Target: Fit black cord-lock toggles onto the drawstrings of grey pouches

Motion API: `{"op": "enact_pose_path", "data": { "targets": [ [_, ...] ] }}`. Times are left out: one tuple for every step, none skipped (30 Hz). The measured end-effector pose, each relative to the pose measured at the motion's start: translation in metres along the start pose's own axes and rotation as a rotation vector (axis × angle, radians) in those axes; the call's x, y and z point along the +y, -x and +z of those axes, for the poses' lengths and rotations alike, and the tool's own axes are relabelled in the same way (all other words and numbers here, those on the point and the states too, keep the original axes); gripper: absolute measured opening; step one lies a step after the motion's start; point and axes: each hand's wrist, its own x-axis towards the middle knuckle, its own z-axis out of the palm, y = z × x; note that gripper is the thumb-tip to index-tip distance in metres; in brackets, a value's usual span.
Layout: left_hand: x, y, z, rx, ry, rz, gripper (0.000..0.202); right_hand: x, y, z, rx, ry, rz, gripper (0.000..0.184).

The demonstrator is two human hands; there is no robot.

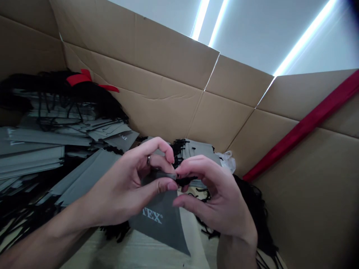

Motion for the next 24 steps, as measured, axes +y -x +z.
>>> {"op": "enact_pose_path", "data": {
  "targets": [
    [0.0,0.0,0.0,0.0,0.003,-0.01,0.037,0.0,-0.001,0.0,-0.009,0.051,-0.027,0.037],
    [0.0,0.001,0.0,0.0,-0.003,-0.02,0.038,0.0,-0.001,-0.001,-0.011,0.097,-0.047,0.029],
    [0.0,0.001,0.0,-0.003,-0.012,-0.027,0.037,0.0,-0.002,-0.001,-0.007,0.126,-0.063,0.023],
    [0.0,0.002,0.001,-0.009,-0.018,-0.027,0.036,-0.001,-0.002,0.0,0.003,0.139,-0.072,0.019],
    [0.0,0.002,0.002,-0.019,-0.018,-0.026,0.036,-0.001,-0.003,0.0,0.014,0.142,-0.078,0.018],
    [0.001,0.003,0.003,-0.029,-0.012,-0.029,0.034,-0.002,-0.003,0.001,0.031,0.141,-0.079,0.019],
    [0.001,0.004,0.004,-0.037,-0.002,-0.033,0.033,-0.004,-0.003,0.003,0.055,0.139,-0.076,0.021],
    [0.002,0.005,0.005,-0.042,0.011,-0.04,0.031,-0.005,-0.003,0.004,0.084,0.135,-0.069,0.023],
    [0.004,0.005,0.006,-0.048,0.024,-0.046,0.029,-0.006,-0.003,0.005,0.108,0.127,-0.056,0.025],
    [0.005,0.006,0.006,-0.057,0.039,-0.049,0.028,-0.008,-0.002,0.007,0.124,0.111,-0.044,0.027],
    [0.005,0.007,0.007,-0.073,0.052,-0.051,0.027,-0.009,-0.002,0.008,0.131,0.086,-0.034,0.028],
    [0.006,0.007,0.007,-0.088,0.066,-0.052,0.026,-0.01,-0.002,0.008,0.133,0.056,-0.02,0.029],
    [0.006,0.007,0.007,-0.105,0.086,-0.05,0.026,-0.01,-0.002,0.008,0.129,0.02,-0.005,0.029],
    [0.006,0.007,0.008,-0.118,0.113,-0.049,0.025,-0.011,-0.002,0.008,0.124,-0.018,0.012,0.029],
    [0.006,0.007,0.008,-0.128,0.144,-0.052,0.025,-0.011,-0.002,0.007,0.119,-0.054,0.032,0.029],
    [0.005,0.006,0.008,-0.13,0.175,-0.054,0.026,-0.01,-0.001,0.005,0.114,-0.082,0.051,0.028],
    [0.004,0.006,0.009,-0.124,0.199,-0.052,0.026,-0.01,-0.001,0.003,0.103,-0.104,0.068,0.029],
    [0.004,0.005,0.01,-0.116,0.218,-0.05,0.027,-0.009,0.0,0.001,0.084,-0.125,0.081,0.031],
    [0.003,0.004,0.01,-0.106,0.227,-0.048,0.027,-0.007,0.001,-0.002,0.06,-0.148,0.088,0.034],
    [0.003,0.004,0.011,-0.091,0.228,-0.046,0.028,-0.006,0.003,-0.005,0.044,-0.169,0.093,0.039],
    [0.003,0.003,0.012,-0.077,0.219,-0.042,0.028,-0.005,0.004,-0.007,0.036,-0.189,0.101,0.044],
    [0.002,0.003,0.013,-0.063,0.203,-0.041,0.028,-0.004,0.005,-0.01,0.043,-0.203,0.111,0.046],
    [0.002,0.002,0.014,-0.052,0.182,-0.04,0.028,-0.004,0.006,-0.011,0.063,-0.201,0.124,0.044],
    [0.002,0.002,0.015,-0.039,0.155,-0.035,0.028,-0.003,0.006,-0.012,0.093,-0.177,0.135,0.038]
  ]
}}
